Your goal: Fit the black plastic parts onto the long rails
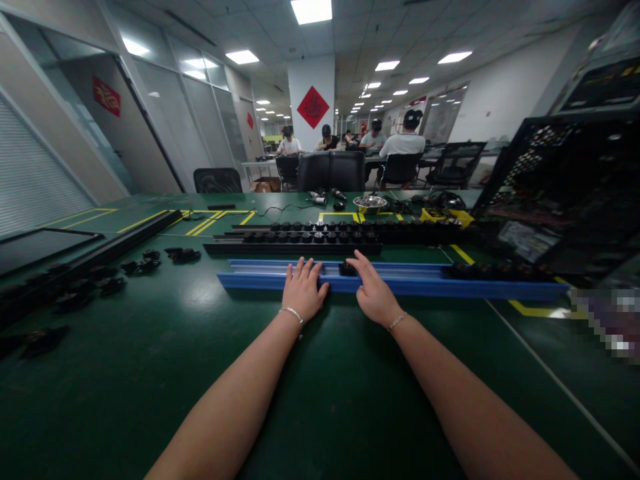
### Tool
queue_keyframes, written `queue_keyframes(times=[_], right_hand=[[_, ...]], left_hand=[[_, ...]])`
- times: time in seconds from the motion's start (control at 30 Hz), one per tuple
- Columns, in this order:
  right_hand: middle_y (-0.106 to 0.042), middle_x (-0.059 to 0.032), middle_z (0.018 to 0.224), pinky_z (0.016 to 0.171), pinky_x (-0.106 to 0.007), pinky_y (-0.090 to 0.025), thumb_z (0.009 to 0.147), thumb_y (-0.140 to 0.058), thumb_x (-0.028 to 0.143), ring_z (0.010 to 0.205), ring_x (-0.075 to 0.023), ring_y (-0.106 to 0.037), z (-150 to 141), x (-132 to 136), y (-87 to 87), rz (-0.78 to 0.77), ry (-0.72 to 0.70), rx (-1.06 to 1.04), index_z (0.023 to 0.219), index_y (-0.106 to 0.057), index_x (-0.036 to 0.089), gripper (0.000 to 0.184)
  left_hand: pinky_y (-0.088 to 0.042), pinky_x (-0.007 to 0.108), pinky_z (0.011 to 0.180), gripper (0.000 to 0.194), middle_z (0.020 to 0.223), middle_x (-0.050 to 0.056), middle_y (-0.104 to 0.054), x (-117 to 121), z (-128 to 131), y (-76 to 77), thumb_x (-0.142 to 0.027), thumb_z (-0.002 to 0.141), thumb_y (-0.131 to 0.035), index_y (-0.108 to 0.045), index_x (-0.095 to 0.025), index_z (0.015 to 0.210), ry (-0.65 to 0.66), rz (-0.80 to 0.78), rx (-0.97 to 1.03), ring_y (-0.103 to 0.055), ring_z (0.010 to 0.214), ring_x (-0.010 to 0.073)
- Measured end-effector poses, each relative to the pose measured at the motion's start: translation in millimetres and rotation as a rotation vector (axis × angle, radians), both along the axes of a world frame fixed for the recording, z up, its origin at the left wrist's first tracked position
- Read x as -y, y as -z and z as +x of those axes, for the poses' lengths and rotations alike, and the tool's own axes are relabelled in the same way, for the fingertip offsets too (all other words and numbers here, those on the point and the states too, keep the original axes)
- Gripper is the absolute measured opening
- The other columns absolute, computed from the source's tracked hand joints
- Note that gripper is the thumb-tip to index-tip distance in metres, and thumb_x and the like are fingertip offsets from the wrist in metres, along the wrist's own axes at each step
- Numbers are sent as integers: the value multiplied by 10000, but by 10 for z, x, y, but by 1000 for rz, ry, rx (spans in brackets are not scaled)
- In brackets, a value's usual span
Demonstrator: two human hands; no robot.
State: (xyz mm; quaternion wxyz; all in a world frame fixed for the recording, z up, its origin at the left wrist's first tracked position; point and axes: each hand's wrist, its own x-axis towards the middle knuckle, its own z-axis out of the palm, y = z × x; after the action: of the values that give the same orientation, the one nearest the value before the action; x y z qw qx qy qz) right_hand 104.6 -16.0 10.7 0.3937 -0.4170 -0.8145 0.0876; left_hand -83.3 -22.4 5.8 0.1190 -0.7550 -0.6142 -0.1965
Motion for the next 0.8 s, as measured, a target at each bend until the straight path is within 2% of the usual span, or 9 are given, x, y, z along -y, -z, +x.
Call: queue_keyframes(times=[0.1,0.2,0.33,0.47,0.57,0.7,0.8], right_hand=[[-235,-129,1488,1107,-415,-268,646,-329,-3,1364,-190,-236,-34,16,-1,3,-7,59,1334,-375,139,705],[-209,-140,1497,1115,-436,-236,635,-330,-1,1380,-194,-187,-51,3,32,24,-17,106,1363,-339,123,739],[-186,-130,1508,1110,-471,-219,638,-328,9,1395,-194,-118,-63,-18,74,48,-23,174,1419,-242,144,798],[-202,-118,1507,1112,-441,-218,654,-308,13,1396,-162,-101,-75,-15,74,56,-7,216,1435,-199,137,798],[-212,-123,1504,1116,-420,-208,676,-333,40,1385,-164,-162,-56,-10,69,58,100,296,1426,-220,97,760],[-308,-134,1465,1108,-444,-184,697,-415,111,1352,-229,-253,24,-19,75,40,401,414,1388,-312,59,700],[-401,-102,1418,1100,-448,-171,717,-421,123,1327,-238,-294,73,-27,81,32,478,487,1335,-420,107,617]], left_hand=[[-162,438,1131,483,1406,60,-430,41,37,-13,-376,861,-426,-440,-179,1302,130,-4,-18,-236,1365,233],[-185,458,1117,482,1427,70,-391,96,134,-21,-363,828,-485,-450,-231,1290,205,-17,-64,-237,1362,255],[-218,509,1079,622,1444,94,-346,132,264,-28,-404,783,-551,-351,-308,1364,165,-34,-112,-218,1359,317],[-237,528,1051,652,1442,113,-340,104,365,-63,-483,756,-567,-367,-335,1358,119,-70,-127,-233,1337,385],[-250,556,1025,660,1449,116,-332,77,443,-101,-518,759,-550,-348,-361,1367,62,-122,-110,-255,1320,407],[-236,561,1030,663,1473,73,-301,61,494,-110,-495,758,-567,-314,-413,1366,26,-148,-113,-230,1336,385],[-239,548,1035,630,1468,68,-310,54,472,-86,-470,781,-545,-315,-410,1364,39,-127,-123,-227,1343,362]])
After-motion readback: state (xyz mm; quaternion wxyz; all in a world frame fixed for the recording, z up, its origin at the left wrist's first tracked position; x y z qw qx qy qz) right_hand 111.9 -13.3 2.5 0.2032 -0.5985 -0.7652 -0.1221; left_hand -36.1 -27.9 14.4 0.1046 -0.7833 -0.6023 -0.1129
